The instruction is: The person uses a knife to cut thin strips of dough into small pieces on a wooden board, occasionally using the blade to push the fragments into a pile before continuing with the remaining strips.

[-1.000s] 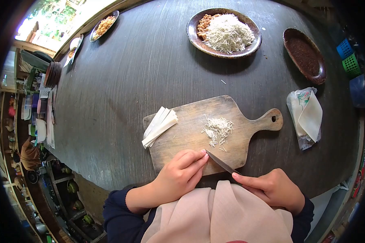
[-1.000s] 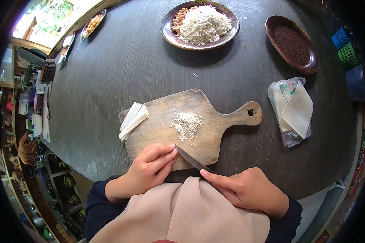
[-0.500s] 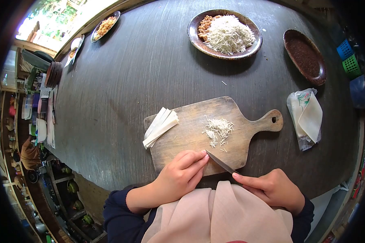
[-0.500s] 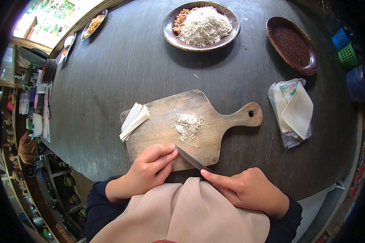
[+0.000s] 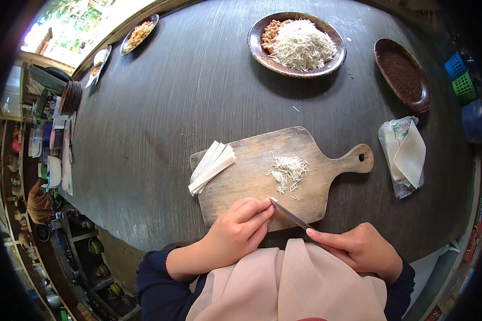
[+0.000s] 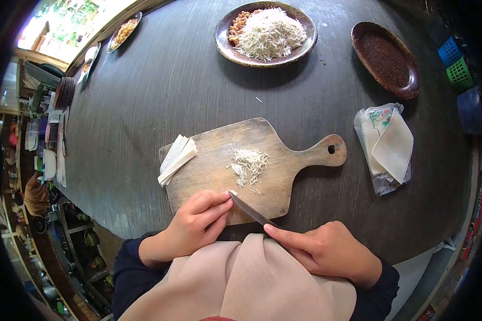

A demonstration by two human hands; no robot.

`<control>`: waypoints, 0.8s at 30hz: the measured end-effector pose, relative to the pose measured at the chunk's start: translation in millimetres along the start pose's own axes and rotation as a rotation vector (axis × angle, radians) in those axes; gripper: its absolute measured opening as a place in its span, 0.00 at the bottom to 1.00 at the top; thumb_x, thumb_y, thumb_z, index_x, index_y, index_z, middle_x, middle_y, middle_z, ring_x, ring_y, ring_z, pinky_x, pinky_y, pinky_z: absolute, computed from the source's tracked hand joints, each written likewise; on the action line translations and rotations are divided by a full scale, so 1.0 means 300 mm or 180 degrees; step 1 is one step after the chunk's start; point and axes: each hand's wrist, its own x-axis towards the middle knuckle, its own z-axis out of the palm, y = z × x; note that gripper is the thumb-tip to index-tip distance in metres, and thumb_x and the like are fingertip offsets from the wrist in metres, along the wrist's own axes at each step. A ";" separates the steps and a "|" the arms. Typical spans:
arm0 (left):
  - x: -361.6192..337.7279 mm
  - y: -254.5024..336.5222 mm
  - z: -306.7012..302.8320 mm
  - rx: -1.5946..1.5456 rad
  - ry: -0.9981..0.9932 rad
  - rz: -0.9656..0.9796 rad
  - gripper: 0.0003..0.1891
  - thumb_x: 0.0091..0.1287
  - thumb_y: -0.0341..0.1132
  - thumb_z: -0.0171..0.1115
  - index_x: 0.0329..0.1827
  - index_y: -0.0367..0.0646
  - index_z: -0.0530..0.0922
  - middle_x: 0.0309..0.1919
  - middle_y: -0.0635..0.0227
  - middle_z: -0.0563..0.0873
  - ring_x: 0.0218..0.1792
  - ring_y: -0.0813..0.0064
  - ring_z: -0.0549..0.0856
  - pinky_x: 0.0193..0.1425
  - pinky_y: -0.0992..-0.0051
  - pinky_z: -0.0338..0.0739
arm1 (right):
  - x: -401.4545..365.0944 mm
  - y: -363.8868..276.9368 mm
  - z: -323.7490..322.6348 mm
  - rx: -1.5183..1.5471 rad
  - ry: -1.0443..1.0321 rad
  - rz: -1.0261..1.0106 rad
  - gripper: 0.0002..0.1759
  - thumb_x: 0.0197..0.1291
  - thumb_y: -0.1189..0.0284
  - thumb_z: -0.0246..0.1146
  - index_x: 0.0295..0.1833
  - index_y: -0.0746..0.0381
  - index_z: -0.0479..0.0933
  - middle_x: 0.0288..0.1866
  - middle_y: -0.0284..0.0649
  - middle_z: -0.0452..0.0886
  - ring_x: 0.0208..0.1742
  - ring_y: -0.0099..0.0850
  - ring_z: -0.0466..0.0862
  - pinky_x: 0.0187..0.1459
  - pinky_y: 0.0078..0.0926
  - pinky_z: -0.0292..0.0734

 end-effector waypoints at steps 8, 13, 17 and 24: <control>0.004 0.001 0.001 -0.0029 0.0007 -0.0001 0.17 0.60 0.21 0.67 0.54 0.32 0.83 0.52 0.57 0.84 0.51 0.60 0.85 0.58 0.66 0.80 | 0.000 -0.003 0.000 0.0013 -0.0021 0.0086 0.26 0.65 0.69 0.66 0.69 0.49 0.77 0.21 0.38 0.82 0.16 0.31 0.80 0.22 0.26 0.73; 0.003 0.000 0.001 0.0007 0.0019 0.0005 0.17 0.60 0.21 0.68 0.54 0.32 0.84 0.52 0.57 0.84 0.51 0.61 0.85 0.58 0.67 0.80 | 0.001 -0.001 0.001 0.0031 -0.0025 0.0088 0.27 0.64 0.69 0.66 0.70 0.49 0.77 0.21 0.38 0.82 0.16 0.32 0.80 0.22 0.26 0.72; 0.001 0.000 0.005 0.0045 0.0037 0.0006 0.17 0.60 0.21 0.68 0.53 0.33 0.84 0.52 0.58 0.84 0.51 0.60 0.85 0.58 0.66 0.80 | 0.003 -0.006 -0.003 0.0015 -0.0069 0.0134 0.27 0.64 0.69 0.66 0.69 0.49 0.77 0.23 0.38 0.83 0.17 0.32 0.80 0.22 0.26 0.73; 0.002 0.004 0.004 0.0094 0.0022 -0.0014 0.17 0.59 0.21 0.68 0.53 0.33 0.84 0.52 0.58 0.84 0.51 0.60 0.85 0.58 0.66 0.80 | 0.010 -0.058 -0.018 0.0030 -0.0147 0.0480 0.25 0.60 0.71 0.69 0.65 0.51 0.81 0.30 0.45 0.85 0.23 0.40 0.84 0.28 0.27 0.77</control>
